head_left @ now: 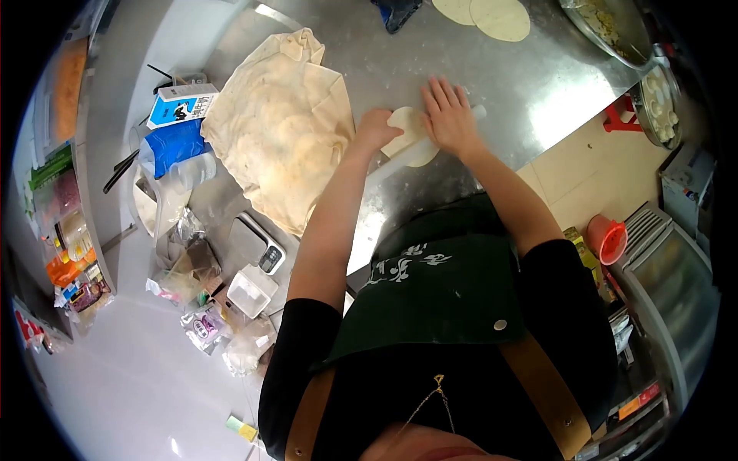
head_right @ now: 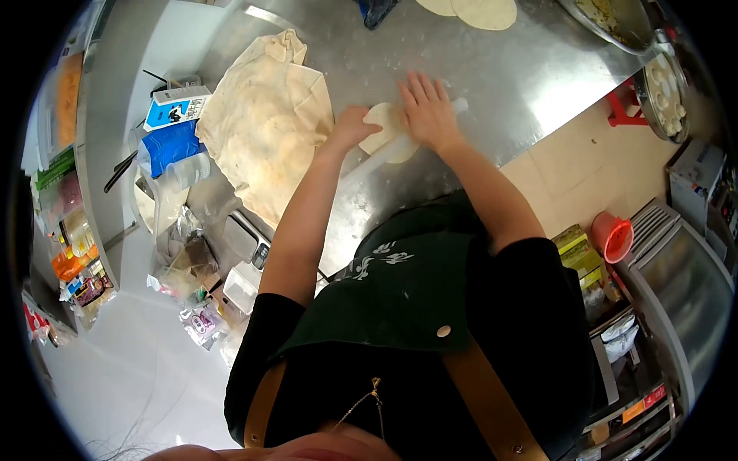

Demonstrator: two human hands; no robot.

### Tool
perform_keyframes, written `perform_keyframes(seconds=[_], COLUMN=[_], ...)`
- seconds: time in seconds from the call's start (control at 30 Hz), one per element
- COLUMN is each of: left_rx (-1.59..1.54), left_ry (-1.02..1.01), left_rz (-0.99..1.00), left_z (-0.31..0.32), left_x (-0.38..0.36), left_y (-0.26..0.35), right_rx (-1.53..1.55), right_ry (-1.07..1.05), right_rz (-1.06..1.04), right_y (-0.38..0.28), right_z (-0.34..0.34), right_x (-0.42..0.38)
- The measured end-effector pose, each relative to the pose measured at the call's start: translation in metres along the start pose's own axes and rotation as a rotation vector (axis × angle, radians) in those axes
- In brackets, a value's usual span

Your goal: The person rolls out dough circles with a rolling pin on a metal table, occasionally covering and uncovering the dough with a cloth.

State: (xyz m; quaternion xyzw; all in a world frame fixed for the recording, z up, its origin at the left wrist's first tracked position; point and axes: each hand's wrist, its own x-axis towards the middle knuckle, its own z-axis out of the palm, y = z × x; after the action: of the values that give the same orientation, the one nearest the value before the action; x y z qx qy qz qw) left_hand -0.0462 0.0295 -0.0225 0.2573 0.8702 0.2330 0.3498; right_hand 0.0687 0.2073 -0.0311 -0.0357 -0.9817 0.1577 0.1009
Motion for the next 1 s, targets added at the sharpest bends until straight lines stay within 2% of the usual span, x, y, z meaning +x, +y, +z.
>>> perform_keyframes(seconds=[0.13,0.23,0.33,0.43,0.53,0.6,0.7,0.8,0.93,1.0], left_rx=[0.107,0.219,-0.023,-0.048,-0.022,-0.157,-0.297,-0.490,-0.740,-0.833], left_ry=[0.092,0.056,0.384,0.065,0.138,0.115,0.124,0.158,0.217,0.127], left_rz=[-0.012,-0.040,0.147,-0.081,-0.060,-0.111,-0.153,-0.152,-0.082,-0.125], left_z=[0.004,0.004,0.009,0.000,0.015,0.014,0.012,0.017,0.026,0.023], left_x=[-0.024,-0.042,-0.053,-0.040,-0.041,-0.040,-0.040,-0.038,-0.026,-0.017], left_y=[0.027,0.049,0.038,0.029,0.016,0.017,0.014,0.007,-0.008,-0.012], right_rx=[0.073,0.144,0.200,0.202,0.187,0.206,0.042,-0.013,-0.071,-0.096], right_ry=[-0.094,-0.171,-0.214,-0.198,-0.182,-0.156,-0.099,0.122,0.019,-0.039], right_rz=[-0.098,-0.207,-0.215,-0.225,-0.251,-0.267,-0.064,0.129,0.107,0.118], right_y=[0.015,0.032,0.043,0.046,0.045,0.043,0.029,0.012,0.014,0.013], right_z=[-0.016,-0.034,-0.052,-0.070,-0.066,-0.054,-0.019,-0.001,-0.005,-0.002], right_x=[-0.069,-0.091,-0.087,-0.068,-0.041,-0.028,-0.011,-0.012,-0.026,-0.009])
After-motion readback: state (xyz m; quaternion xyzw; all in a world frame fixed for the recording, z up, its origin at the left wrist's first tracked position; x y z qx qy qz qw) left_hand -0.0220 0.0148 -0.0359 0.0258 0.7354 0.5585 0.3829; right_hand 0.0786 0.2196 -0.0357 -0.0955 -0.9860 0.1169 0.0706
